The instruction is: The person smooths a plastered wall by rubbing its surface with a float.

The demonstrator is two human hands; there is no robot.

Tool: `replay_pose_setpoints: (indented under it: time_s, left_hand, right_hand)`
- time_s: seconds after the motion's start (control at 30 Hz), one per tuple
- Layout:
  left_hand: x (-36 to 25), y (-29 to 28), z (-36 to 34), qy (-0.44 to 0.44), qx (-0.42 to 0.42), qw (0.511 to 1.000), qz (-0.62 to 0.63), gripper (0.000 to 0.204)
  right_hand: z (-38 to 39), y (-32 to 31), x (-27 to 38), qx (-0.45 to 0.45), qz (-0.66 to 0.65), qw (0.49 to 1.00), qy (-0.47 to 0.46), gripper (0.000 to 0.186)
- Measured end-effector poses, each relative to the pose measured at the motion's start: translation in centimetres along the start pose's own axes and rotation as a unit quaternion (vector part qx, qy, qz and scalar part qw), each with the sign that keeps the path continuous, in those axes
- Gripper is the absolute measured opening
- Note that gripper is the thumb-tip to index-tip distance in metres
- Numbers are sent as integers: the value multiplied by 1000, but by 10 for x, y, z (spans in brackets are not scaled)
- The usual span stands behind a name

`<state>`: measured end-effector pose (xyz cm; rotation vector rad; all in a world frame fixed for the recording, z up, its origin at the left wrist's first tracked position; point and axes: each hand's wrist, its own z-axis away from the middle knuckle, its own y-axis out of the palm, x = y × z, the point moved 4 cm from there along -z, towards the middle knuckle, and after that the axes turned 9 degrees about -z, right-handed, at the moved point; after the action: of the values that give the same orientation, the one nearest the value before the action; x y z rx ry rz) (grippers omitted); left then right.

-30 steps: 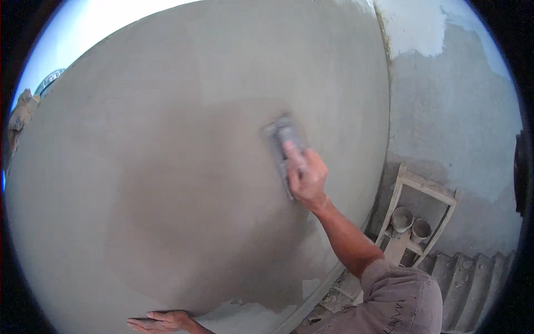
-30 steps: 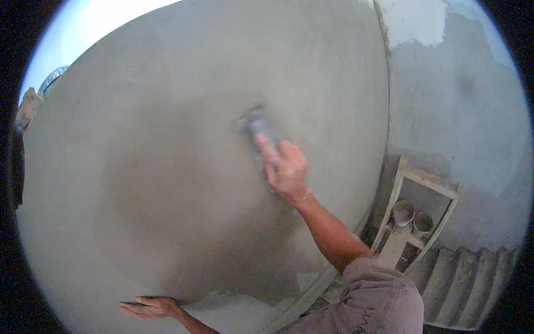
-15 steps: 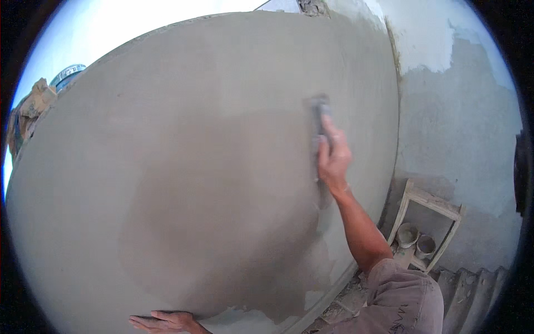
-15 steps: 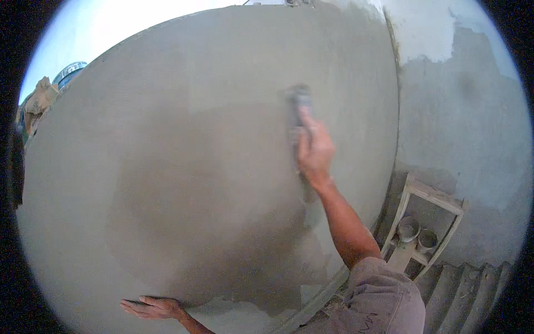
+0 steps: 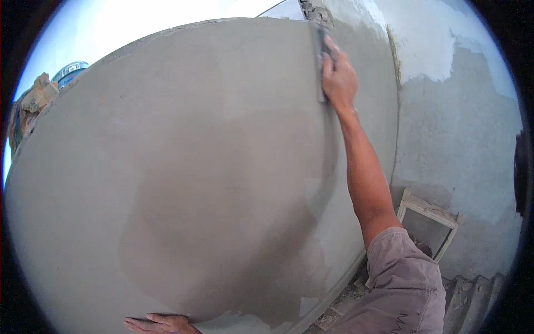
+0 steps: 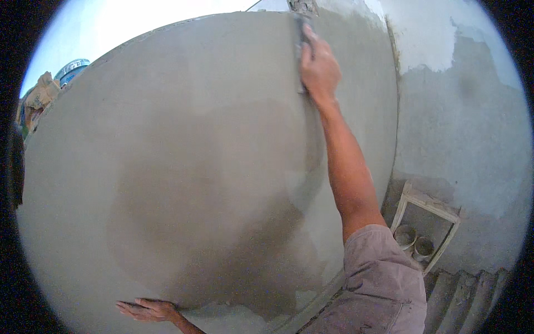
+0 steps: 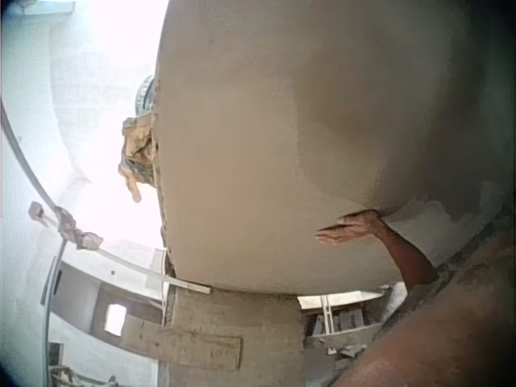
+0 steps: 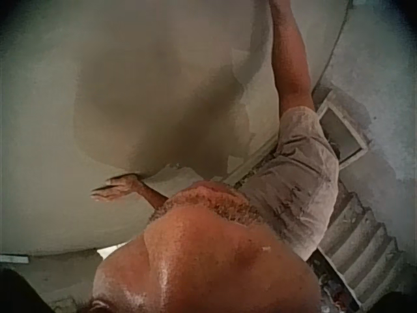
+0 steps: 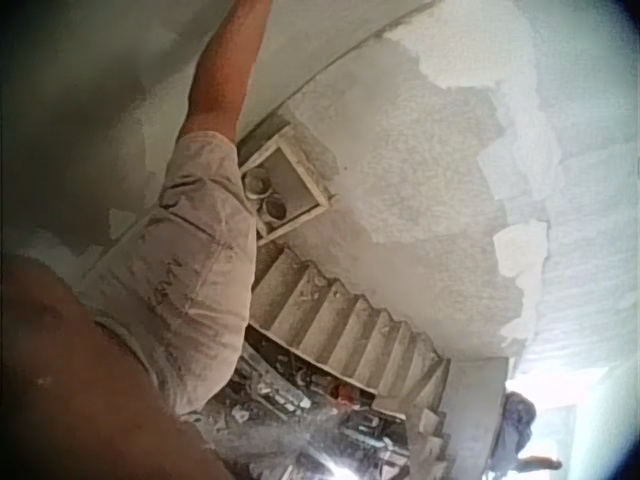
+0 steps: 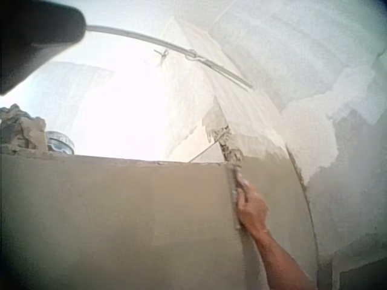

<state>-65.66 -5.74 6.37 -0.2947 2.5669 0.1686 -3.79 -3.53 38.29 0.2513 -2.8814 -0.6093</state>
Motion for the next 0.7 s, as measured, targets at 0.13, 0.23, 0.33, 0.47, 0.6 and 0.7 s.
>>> replay_pose_setpoints:
  time_s: [0.13, 0.23, 0.33, 0.47, 0.6, 0.7]
  left_hand:
    - [1, 0, 0, -10, 3, 1000, -10, 59]
    - [0, -1, 0, -1, 11, 1000, 19, 59]
    - [2, -1, 0, -24, 19, 999, -8, 59]
    - [2, 0, -1, -4, 23, 1000, -2, 60]
    - [-2, 0, -4, 20, 8, 1000, 17, 62]
    - [-5, -1, -1, 6, 10, 1000, 23, 64]
  right_hand:
    - [63, -39, -100, -1, 34, 993, 117, 45]
    - [148, -81, -130, 9, 63, 951, 303, 47]
    - [229, -112, -73, 6, 101, 937, 336, 47]
    - [263, -111, 68, 124, -128, 972, 152, 50]
    - [173, -70, 55, 126, -38, 989, 67, 52]
    - [113, -52, -58, 26, 29, 985, 166, 42]
